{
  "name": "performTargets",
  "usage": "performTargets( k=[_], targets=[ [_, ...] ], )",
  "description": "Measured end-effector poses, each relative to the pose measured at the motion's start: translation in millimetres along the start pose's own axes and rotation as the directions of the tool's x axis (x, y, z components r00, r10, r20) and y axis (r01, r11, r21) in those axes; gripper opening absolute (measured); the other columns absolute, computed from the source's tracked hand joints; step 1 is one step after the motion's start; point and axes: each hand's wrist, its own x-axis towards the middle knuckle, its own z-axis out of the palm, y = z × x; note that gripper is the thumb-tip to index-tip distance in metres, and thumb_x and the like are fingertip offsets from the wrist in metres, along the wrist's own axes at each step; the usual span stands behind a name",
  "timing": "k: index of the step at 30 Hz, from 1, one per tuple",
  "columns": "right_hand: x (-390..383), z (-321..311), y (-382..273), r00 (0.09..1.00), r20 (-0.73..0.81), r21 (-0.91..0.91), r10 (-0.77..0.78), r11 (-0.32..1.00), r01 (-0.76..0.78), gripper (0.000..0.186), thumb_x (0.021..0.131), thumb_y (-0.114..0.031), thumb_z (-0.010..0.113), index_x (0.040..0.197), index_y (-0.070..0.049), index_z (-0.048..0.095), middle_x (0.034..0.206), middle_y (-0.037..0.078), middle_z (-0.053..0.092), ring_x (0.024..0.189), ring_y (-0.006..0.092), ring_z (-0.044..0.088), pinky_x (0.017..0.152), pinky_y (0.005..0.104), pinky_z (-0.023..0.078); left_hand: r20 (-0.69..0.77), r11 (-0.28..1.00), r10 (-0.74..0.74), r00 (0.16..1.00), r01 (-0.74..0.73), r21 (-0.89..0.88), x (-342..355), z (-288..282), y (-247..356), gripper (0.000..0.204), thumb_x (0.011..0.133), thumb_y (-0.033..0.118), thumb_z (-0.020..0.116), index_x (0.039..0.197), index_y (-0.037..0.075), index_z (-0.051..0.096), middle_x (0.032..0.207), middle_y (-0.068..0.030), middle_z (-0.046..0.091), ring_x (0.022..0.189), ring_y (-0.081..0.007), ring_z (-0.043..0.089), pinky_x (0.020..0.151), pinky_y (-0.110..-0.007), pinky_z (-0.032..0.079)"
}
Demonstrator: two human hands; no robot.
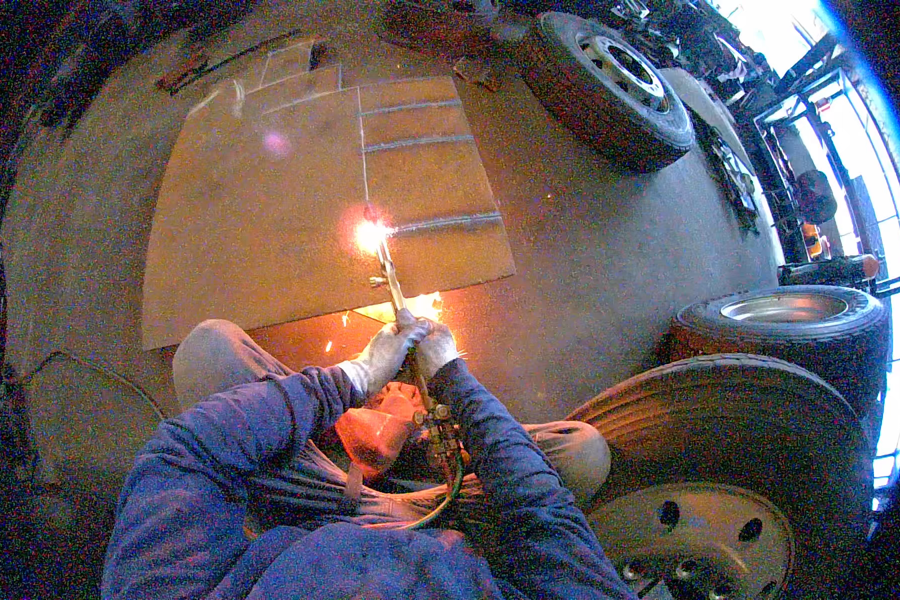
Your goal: The person uses a handheld cutting torch to cut a large flat metal sheet on the workshop floor. They move the torch along marked lines to create rectangular sections, producing sparks and molten metal.
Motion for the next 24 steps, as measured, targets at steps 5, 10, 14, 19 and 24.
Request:
performTargets(
  k=[5,10,14,19,24],
  targets=[
    [-7,9,-9,0.997,-0.033,0.077,0.069,0.995,-0.066,0.035,0.104,-0.039,0.064,0.090,-0.007,0.068,0.074,-0.001,0.063,0.062,0.0128,0.057,0.057,0.0309,0.046,-0.013,1.000,0.010,1.000,-0.010,-0.009,-8,3,7,0.038,0.100,0.038,0.068,0.115,0.004,0.067,0.104,-0.0067,0.072,0.096,-0.0175,0.067,0.088,-0.034,0.053],
    [-13,19,-20,0.999,-0.024,0.153,0.034,0.988,-0.030,0.028,0.104,-0.032,0.064,0.092,-0.008,0.067,0.072,-0.001,0.060,0.057,0.0112,0.053,0.054,0.0296,0.045,0.032,0.998,-0.011,0.999,0.013,-0.056,-10,5,18,0.035,0.101,0.035,0.067,0.117,0.004,0.066,0.106,-0.0054,0.073,0.097,-0.0168,0.066,0.089,-0.034,0.053],
    [-19,14,-51,0.988,-0.017,0.028,-0.153,0.988,0.154,0.020,0.106,-0.020,0.057,0.098,-0.004,0.067,0.069,-0.003,0.054,0.055,0.0108,0.050,0.052,0.0283,0.043,0.110,0.977,0.201,0.973,-0.208,0.054,-24,19,45,0.042,0.103,0.035,0.064,0.132,0.004,0.058,0.119,-0.0059,0.067,0.107,-0.0156,0.061,0.096,-0.034,0.051],
    [-75,7,-132,0.834,0.038,-0.399,-0.551,0.757,0.518,0.032,0.103,-0.022,0.061,0.129,-0.005,0.067,0.086,0.002,0.068,0.070,0.0130,0.063,0.063,0.0283,0.052,0.374,0.774,0.508,0.776,-0.602,0.196,-55,36,93,0.065,0.105,0.042,0.059,0.152,0.003,0.038,0.139,-0.0126,0.056,0.123,-0.0206,0.056,0.109,-0.038,0.045],
    [-152,18,-202,0.807,-0.141,-0.247,-0.573,0.810,0.532,0.030,0.101,-0.025,0.069,0.126,-0.009,0.063,0.076,0.000,0.061,0.056,0.0114,0.057,0.047,0.0280,0.048,0.513,0.425,0.405,0.757,-0.653,0.628,-82,34,112,0.063,0.103,0.045,0.059,0.148,0.004,0.044,0.131,-0.0222,0.064,0.115,-0.0359,0.066,0.100,-0.045,0.053]
  ],
)
